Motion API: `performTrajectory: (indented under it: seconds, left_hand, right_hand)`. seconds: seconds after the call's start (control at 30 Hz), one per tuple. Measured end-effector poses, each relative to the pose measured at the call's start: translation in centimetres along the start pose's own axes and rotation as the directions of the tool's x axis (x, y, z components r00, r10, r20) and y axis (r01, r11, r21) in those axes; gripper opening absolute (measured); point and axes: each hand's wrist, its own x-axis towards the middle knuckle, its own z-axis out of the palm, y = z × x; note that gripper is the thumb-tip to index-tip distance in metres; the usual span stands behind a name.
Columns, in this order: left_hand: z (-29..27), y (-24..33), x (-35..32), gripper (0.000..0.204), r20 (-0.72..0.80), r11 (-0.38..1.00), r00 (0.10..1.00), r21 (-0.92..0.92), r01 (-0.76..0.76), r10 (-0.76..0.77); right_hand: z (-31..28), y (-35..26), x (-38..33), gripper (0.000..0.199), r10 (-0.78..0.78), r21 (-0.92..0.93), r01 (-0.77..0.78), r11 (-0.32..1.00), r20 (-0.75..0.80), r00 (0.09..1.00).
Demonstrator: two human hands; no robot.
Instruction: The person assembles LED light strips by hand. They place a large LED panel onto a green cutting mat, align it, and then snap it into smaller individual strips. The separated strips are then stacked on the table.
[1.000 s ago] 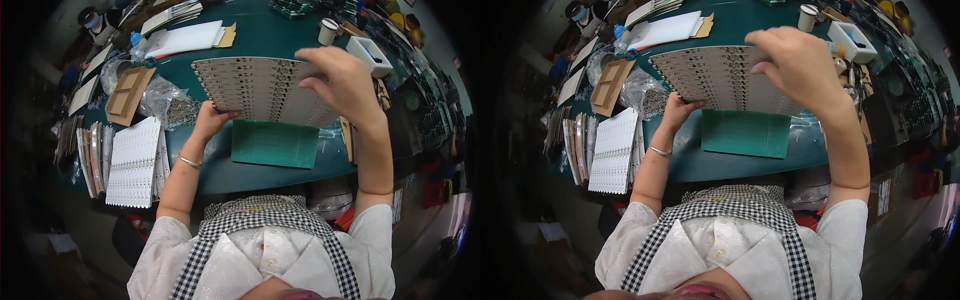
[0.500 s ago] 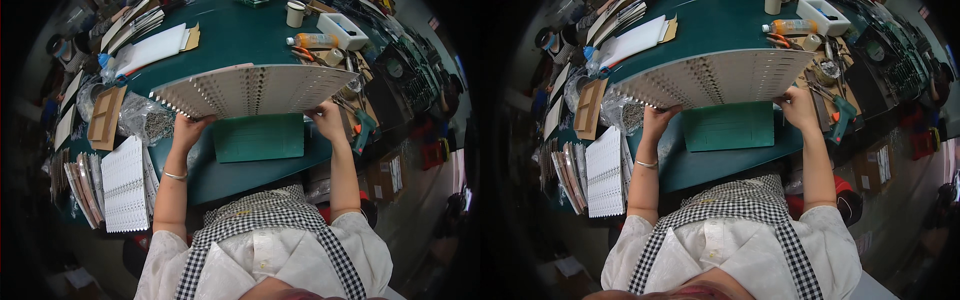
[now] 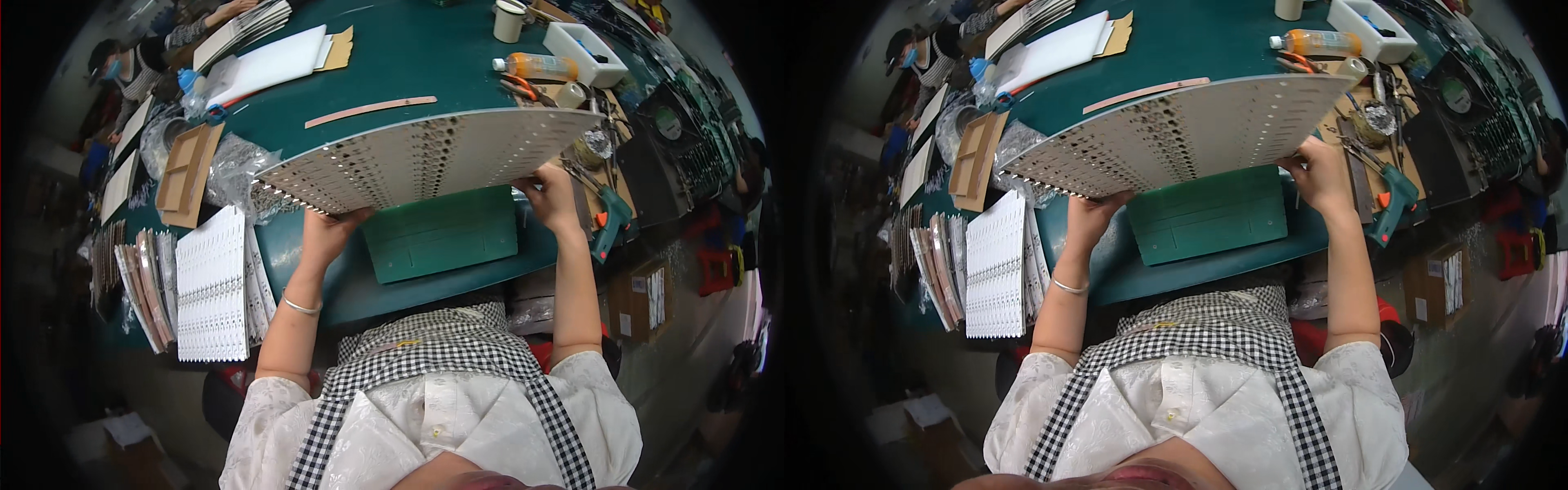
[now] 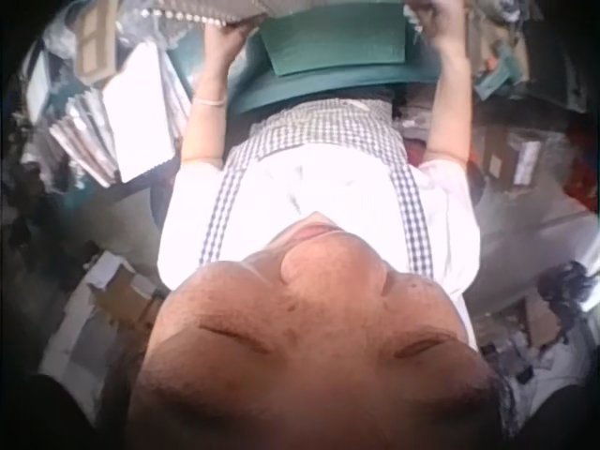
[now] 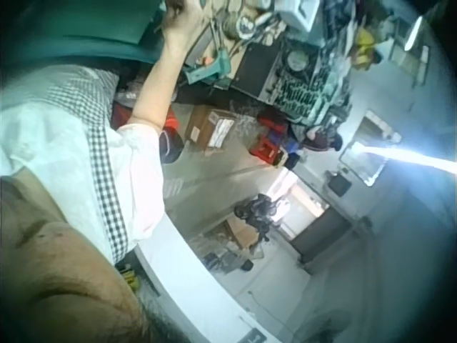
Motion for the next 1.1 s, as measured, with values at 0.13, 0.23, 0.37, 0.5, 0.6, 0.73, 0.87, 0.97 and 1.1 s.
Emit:
performTrajectory:
  seconds: [0.13,0.23,0.37,0.5,0.6,0.73,0.87,0.97,1.1]
  left_hand:
    - [0.2,0.3,-0.7,0.023,-0.029,0.998,0.999,0.054,-0.032,0.034]
    - [-0.3,-0.9,-0.9,0.019,0.03,0.945,0.97,0.222,-0.242,0.241]
    - [-0.5,-0.9,-0.2,0.011,0.152,0.867,0.906,0.265,-0.422,0.395]
    - [-0.6,-1.5,-0.3,0.015,0.164,0.824,0.883,0.316,-0.47,0.44]
    - [-0.9,-1.6,-0.9,0.021,0.157,0.869,0.878,0.144,-0.474,0.453]
    - [-0.1,-1.2,-1.9,0.022,0.066,0.894,0.921,0.223,-0.389,0.384]
    - [-0.4,0.2,-1.8,0.024,0.166,0.714,0.869,0.508,-0.481,0.467]
    - [-0.8,2.1,-1.3,0.023,0.082,0.843,0.91,0.35,-0.408,0.406]
    - [-1.4,5.6,-0.7,0.048,-0.09,0.952,0.951,0.111,-0.286,0.296]
  right_hand:
    - [-0.1,0.7,0.3,0.017,-0.106,-0.091,0.105,0.99,-0.002,0.994]
    - [-0.1,0.1,0.2,0.016,-0.198,-0.123,0.199,0.972,0.022,0.98]
    - [0.2,1.3,-0.4,0.016,-0.486,-0.342,0.468,0.815,0.037,0.873]
    - [0.4,2.0,-0.5,0.025,-0.444,-0.235,0.433,0.87,0.007,0.896]
    - [0.0,-2.1,-0.8,0.038,-0.296,-0.06,0.293,0.954,-0.065,0.953]
    - [-0.4,-1.9,-1.1,0.021,-0.253,0.064,0.248,0.967,0.069,0.965]
    - [-0.5,-2.1,-1.5,0.017,-0.248,0.119,0.24,0.963,0.06,0.967]
    - [-1.4,-3.0,-0.4,0.016,-0.276,0.193,0.258,0.947,0.073,0.958]
    - [-2.9,-4.3,2.4,0.014,-0.664,-0.032,0.666,0.746,0.044,0.746]
